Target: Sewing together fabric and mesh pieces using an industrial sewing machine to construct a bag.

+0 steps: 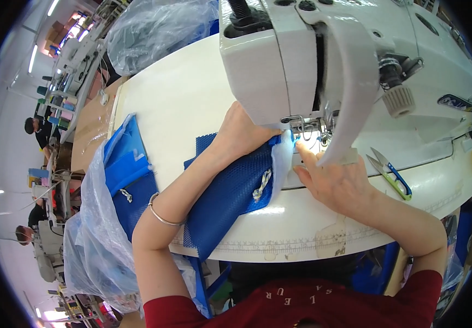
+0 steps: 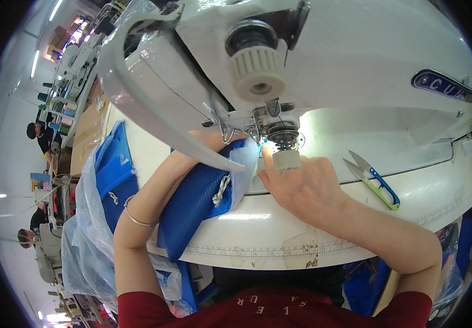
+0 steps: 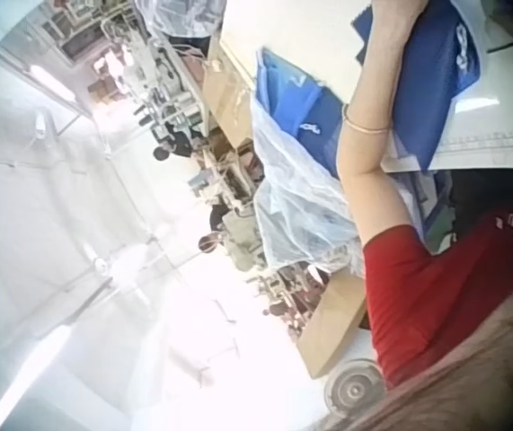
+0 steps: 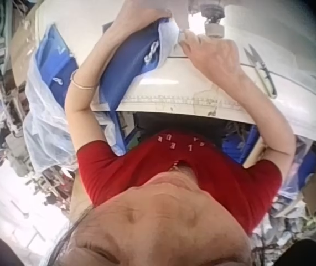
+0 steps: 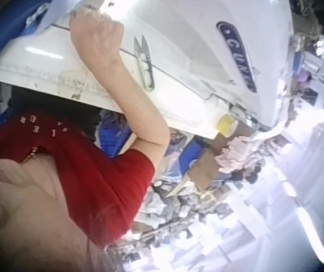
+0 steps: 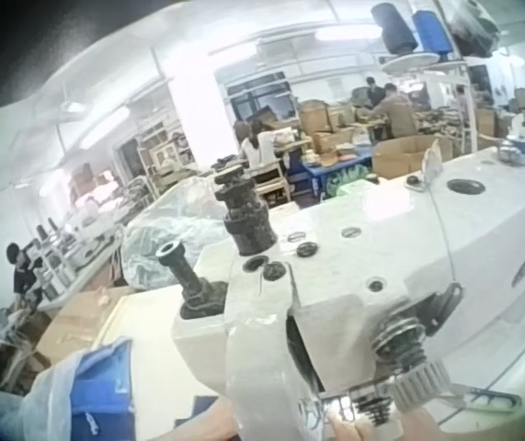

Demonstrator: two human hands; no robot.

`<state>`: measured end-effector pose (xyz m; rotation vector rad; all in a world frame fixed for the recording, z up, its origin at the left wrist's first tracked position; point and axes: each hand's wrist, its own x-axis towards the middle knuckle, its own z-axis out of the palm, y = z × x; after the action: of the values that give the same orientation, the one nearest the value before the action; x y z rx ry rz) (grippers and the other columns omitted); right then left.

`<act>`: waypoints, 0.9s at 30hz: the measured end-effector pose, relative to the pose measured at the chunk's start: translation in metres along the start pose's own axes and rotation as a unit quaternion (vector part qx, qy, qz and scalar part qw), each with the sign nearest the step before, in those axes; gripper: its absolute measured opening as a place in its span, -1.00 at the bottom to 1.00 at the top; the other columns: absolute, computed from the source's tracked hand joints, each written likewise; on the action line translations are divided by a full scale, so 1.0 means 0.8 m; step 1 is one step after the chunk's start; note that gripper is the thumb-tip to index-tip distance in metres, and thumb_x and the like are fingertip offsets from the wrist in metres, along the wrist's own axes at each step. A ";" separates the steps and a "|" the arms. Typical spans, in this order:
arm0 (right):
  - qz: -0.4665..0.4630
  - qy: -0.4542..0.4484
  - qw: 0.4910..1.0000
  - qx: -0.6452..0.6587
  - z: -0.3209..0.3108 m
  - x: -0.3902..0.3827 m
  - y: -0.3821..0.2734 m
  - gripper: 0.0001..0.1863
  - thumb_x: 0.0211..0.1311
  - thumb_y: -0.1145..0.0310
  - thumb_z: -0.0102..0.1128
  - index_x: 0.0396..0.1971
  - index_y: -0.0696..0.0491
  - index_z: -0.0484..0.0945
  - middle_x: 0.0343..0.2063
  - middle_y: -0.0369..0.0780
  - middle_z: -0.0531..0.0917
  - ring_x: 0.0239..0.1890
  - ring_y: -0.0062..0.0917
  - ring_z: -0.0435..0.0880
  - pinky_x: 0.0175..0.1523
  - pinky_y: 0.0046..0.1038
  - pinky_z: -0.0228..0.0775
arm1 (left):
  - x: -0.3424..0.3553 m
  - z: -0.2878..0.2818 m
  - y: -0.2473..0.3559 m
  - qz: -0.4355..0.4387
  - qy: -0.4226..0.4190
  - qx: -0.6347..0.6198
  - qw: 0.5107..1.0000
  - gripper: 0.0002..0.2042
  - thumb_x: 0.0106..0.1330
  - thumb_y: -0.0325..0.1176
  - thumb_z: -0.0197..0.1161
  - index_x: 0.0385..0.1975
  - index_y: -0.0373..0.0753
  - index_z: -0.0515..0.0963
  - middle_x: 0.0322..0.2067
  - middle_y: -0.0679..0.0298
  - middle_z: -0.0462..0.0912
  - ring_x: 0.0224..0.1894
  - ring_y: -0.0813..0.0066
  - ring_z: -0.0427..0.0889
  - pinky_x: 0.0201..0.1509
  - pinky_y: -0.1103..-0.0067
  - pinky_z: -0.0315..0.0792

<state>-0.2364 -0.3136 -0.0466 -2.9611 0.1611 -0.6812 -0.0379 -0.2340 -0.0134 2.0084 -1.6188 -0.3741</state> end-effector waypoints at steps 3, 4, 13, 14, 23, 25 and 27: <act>-0.008 0.004 1.000 -0.011 0.000 0.000 0.000 -0.59 0.16 0.25 0.24 -0.07 0.20 0.52 -0.73 -0.30 0.47 -0.72 -0.55 0.50 -0.71 -0.46 0.23 | 0.003 0.001 -0.006 0.036 0.015 -0.010 0.999 -0.74 -0.03 -0.40 0.38 -0.32 -0.33 0.61 -0.38 0.03 0.66 -0.28 0.07 0.64 -0.15 0.38 0.51; -0.008 0.007 1.000 -0.007 0.000 0.001 0.000 -0.59 0.15 0.26 0.25 -0.07 0.20 0.51 -0.73 -0.31 0.46 -0.73 -0.55 0.49 -0.71 -0.46 0.22 | 0.005 0.002 -0.011 0.053 0.023 -0.016 0.998 -0.74 -0.02 -0.39 0.37 -0.31 -0.34 0.61 -0.37 0.03 0.66 -0.27 0.08 0.64 -0.14 0.38 0.51; 0.000 0.017 1.000 0.022 0.004 0.001 -0.002 -0.60 0.13 0.27 0.26 -0.06 0.18 0.53 -0.71 -0.27 0.51 -0.73 -0.51 0.53 -0.70 -0.44 0.28 | 0.022 0.010 -0.046 0.081 0.060 -0.039 0.994 -0.75 0.05 -0.35 0.32 -0.32 -0.36 0.61 -0.41 0.02 0.67 -0.35 0.12 0.66 -0.21 0.39 0.52; -0.002 0.015 1.000 0.021 0.004 0.001 -0.001 -0.60 0.13 0.27 0.26 -0.06 0.18 0.53 -0.71 -0.27 0.51 -0.73 -0.51 0.53 -0.70 -0.44 0.28 | 0.018 0.003 -0.032 0.079 0.062 -0.041 0.994 -0.75 0.05 -0.35 0.32 -0.32 -0.36 0.61 -0.41 0.02 0.67 -0.35 0.12 0.66 -0.21 0.39 0.52; -0.016 0.068 0.997 -0.012 0.017 -0.001 0.003 -0.62 0.06 0.22 0.32 -0.15 0.12 0.59 -0.77 -0.37 0.41 -0.83 -0.52 0.35 -0.74 -0.46 0.16 | 0.007 0.017 -0.034 0.009 0.091 -0.081 0.992 -0.69 -0.05 -0.18 0.40 -0.54 -0.38 0.64 -0.70 0.05 0.55 -0.64 0.25 0.54 -0.47 0.45 0.39; -0.002 0.048 0.999 -0.007 0.018 -0.006 0.001 -0.65 0.06 0.22 0.33 -0.19 0.10 0.60 -0.77 -0.38 0.41 -0.81 -0.54 0.37 -0.74 -0.46 0.14 | 0.009 0.022 -0.039 0.003 0.097 -0.090 0.991 -0.70 -0.06 -0.20 0.40 -0.54 -0.38 0.63 -0.71 0.07 0.53 -0.66 0.27 0.51 -0.49 0.46 0.37; 0.036 -0.046 0.998 -0.027 0.015 -0.008 -0.001 -0.59 0.17 0.23 0.25 0.02 0.05 0.52 -0.63 -0.31 0.59 -0.62 -0.53 0.60 -0.55 -0.46 0.37 | 0.010 0.027 -0.048 0.027 0.107 -0.097 0.989 -0.71 -0.07 -0.23 0.39 -0.56 -0.38 0.62 -0.72 0.10 0.51 -0.66 0.32 0.46 -0.49 0.48 0.34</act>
<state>-0.2368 -0.3111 -0.0601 -3.0135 0.2820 -0.5401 -0.0157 -0.2414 -0.0516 1.7899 -1.4433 -0.2732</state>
